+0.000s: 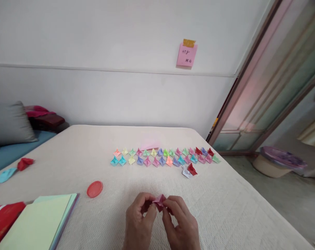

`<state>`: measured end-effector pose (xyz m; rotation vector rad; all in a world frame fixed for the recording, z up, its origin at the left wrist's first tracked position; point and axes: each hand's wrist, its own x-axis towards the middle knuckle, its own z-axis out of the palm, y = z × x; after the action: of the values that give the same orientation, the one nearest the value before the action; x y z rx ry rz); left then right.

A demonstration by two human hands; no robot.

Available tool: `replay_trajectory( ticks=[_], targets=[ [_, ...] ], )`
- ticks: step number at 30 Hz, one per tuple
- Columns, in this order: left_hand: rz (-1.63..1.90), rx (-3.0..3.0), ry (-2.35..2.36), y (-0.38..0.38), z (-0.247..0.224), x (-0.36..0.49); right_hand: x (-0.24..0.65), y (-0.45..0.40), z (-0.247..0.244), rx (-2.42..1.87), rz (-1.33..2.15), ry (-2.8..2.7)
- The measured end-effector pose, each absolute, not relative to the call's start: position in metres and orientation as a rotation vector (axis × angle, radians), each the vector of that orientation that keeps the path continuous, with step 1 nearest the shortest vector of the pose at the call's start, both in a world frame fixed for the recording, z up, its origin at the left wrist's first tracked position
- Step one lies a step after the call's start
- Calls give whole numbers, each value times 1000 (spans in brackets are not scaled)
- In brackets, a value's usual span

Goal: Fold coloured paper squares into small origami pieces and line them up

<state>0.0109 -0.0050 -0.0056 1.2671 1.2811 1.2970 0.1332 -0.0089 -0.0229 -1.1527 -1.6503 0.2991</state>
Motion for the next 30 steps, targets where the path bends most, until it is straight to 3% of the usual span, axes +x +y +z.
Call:
replay_trajectory(
  ticks=[5, 18, 30],
  targets=[
    [1317, 1211, 1240, -3, -9, 9, 136, -9, -28, -1245, 148, -1629],
    [1357, 1134, 1218, -4, -9, 12, 141, -8, -20, -1237, 424, -1543],
    [1278, 878, 1166, 6, -15, 4, 154, 3, -12, -1267, 1246, -933]
  ],
)
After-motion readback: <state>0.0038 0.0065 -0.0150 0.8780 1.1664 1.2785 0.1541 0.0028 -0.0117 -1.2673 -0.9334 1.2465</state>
